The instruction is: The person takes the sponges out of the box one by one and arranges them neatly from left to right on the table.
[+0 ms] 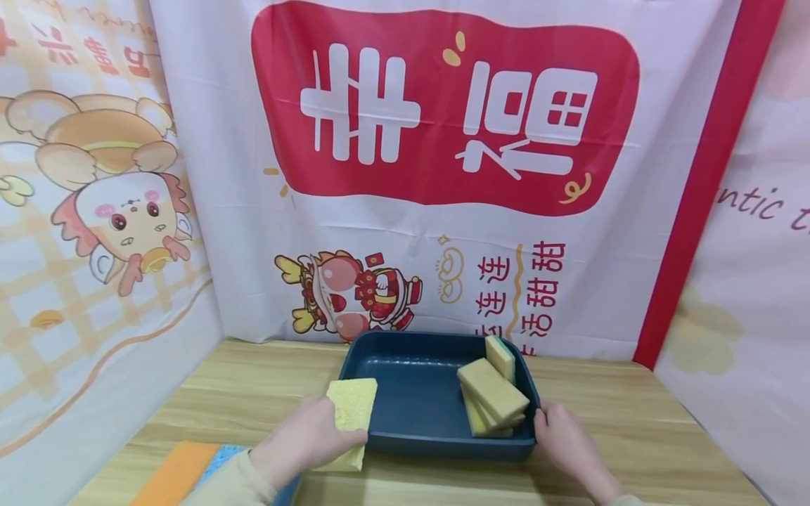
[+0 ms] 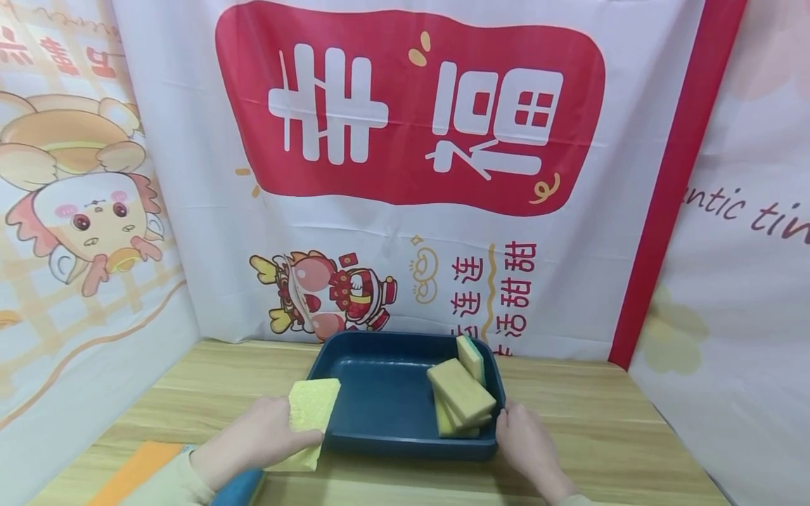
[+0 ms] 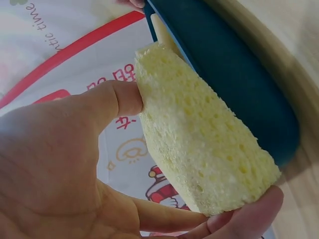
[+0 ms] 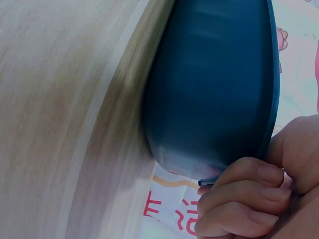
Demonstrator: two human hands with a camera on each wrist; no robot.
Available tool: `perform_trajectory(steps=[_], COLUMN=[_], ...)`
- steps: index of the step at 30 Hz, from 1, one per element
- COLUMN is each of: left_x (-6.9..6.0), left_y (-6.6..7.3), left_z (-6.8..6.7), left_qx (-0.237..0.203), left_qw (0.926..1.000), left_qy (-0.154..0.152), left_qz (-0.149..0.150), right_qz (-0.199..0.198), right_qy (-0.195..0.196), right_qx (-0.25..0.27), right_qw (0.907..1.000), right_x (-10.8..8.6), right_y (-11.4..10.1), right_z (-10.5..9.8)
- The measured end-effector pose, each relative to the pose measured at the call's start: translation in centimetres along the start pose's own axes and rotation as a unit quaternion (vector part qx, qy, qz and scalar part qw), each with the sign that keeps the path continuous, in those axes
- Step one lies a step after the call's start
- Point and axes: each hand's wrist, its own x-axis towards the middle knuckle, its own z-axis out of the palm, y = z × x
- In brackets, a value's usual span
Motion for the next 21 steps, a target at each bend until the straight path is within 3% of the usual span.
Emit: perform_trajectory(steps=[6, 9, 14, 21], left_x=[-0.4, -0.7, -1.8, -3.0], left_y=[-1.2, -1.7, -2.5, -3.4], left_z=[-0.2, -0.3, 0.2, 1.4], left_qx=[-0.034, -0.045, -0.014, 0.010], left_qw=[0.9994, 0.9987, 0.9965, 0.9937], left_qy=[-0.002, -0.015, -0.055, -0.096], left_qz=[0.004, -0.019, -0.062, -0.057], right_qz=[0.003, 0.004, 0.000, -0.004], right_qy=[0.008, 0.005, 0.006, 0.010], right_qx=[0.000, -0.005, -0.006, -0.010], right_qw=[1.0000, 1.0000, 1.0000, 0.9999], right_x=[0.1, 0.3, 0.4, 0.4], right_y=[0.1, 0.2, 0.2, 0.2], right_z=[-0.3, -0.5, -0.6, -0.7])
